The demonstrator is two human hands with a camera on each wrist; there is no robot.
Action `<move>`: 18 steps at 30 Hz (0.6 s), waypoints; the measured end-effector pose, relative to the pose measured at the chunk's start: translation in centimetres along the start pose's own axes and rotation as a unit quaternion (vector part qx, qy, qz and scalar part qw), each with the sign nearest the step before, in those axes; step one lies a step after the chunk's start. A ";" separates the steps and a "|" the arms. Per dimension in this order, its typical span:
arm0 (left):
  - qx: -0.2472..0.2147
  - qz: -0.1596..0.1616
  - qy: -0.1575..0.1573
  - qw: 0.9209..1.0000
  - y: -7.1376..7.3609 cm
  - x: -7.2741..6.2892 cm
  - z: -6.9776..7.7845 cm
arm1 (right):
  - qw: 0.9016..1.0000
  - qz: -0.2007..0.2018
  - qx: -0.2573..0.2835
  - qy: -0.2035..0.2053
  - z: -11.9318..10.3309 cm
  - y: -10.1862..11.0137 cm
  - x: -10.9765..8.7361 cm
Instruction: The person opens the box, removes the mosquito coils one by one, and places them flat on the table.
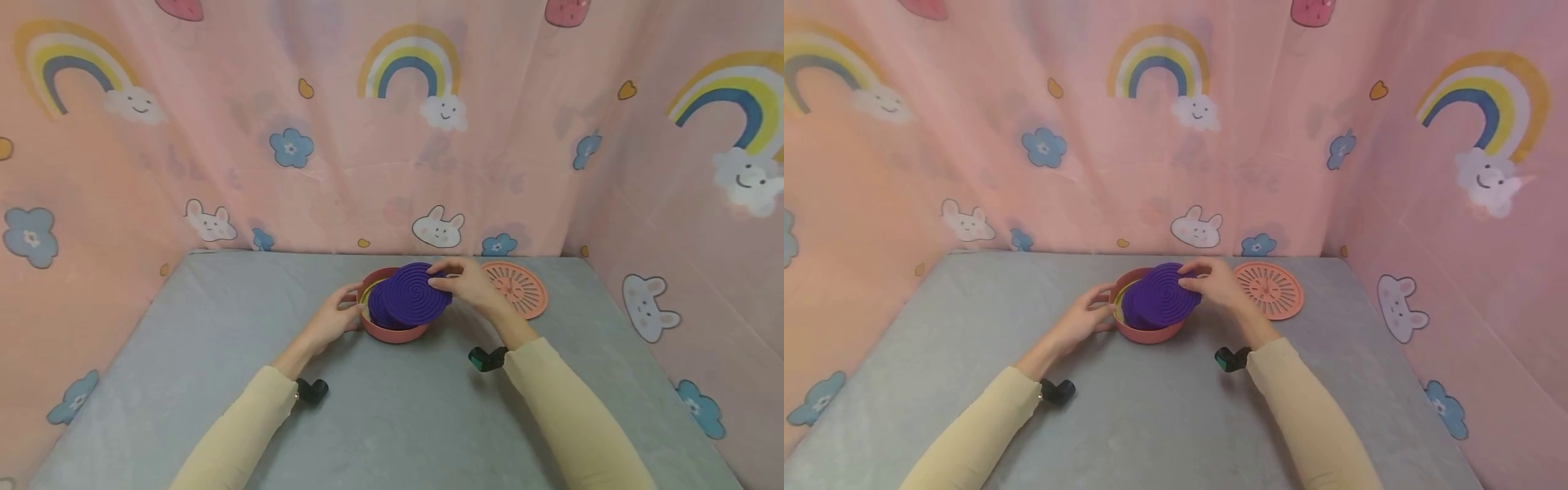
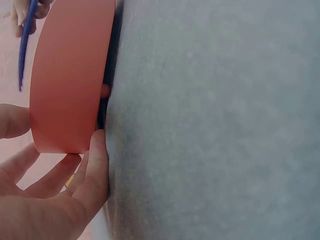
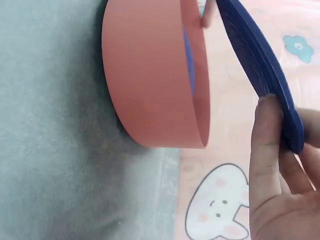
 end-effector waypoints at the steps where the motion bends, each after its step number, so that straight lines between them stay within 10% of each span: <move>1: 0.001 0.000 -0.001 1.000 0.0 0.0 0.0 | 1.000 0.006 -0.001 -0.002 -0.1 0.2 -0.2; 18: 0.014 0.010 0.003 1.000 0.0 -0.1 0.1 | 0.998 0.060 -0.016 -0.004 1.9 5.4 -5.9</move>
Point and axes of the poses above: each hand's wrist, its own x-axis towards the middle knuckle, its own y-axis out of the back of the hand, z = x × y, the point moved 1 cm from there along x, towards the middle knuckle, and after that the axes turned 15 degrees about y, right-handed, at the moved point
